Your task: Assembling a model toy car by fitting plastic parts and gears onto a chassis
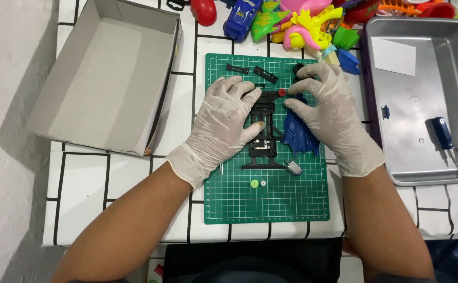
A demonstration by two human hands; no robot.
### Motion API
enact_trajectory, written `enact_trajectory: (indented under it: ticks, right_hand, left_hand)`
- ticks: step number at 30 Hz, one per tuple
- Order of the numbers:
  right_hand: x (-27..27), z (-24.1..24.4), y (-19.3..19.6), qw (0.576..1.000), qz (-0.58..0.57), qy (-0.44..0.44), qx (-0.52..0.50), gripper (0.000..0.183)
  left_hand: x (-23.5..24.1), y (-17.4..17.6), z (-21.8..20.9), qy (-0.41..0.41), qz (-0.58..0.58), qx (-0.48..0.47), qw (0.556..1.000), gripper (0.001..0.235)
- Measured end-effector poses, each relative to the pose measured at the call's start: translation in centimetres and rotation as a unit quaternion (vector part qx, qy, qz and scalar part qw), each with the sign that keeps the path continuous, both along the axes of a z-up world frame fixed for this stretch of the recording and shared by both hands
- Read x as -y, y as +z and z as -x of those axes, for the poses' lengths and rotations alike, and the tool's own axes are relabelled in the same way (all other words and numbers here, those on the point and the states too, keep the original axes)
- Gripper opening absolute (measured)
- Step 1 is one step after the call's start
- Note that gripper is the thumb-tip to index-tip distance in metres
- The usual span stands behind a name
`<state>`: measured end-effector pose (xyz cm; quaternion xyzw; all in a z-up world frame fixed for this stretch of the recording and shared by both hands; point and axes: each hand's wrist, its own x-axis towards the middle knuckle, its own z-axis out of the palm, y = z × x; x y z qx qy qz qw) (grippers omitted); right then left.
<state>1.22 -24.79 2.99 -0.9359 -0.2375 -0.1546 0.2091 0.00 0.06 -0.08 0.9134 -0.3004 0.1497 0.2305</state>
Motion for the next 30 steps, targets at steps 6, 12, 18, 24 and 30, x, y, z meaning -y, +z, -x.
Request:
enact_trajectory:
  ticks: [6,12,18,24,30]
  right_hand:
    - [-0.2,0.4,-0.1,1.0,-0.004,-0.003,0.019,0.036]
    - [0.7,0.2,-0.9,0.999,0.021,-0.022,0.035,0.019]
    - [-0.3,0.7,0.0,0.999,-0.016,-0.013,0.029,0.036]
    - [-0.3,0.5,-0.4,0.995,-0.075,-0.007,0.062,0.035]
    - [-0.5,0.7,-0.1,0.994,-0.081,-0.025,0.073,0.034]
  left_hand:
    - [0.0,-0.1,-0.1,0.0,0.0,0.003,1.0,0.061]
    - [0.1,0.0,-0.1,0.001,-0.005,-0.002,1.0,0.062]
    - [0.1,0.2,0.0,0.003,-0.009,0.006,1.0,0.067]
    - [-2.1,1.8,-1.1,0.024,0.039,0.084,0.995,0.032]
    - [-5.0,1.0,-1.8,0.085,-0.039,-0.006,0.996,0.005]
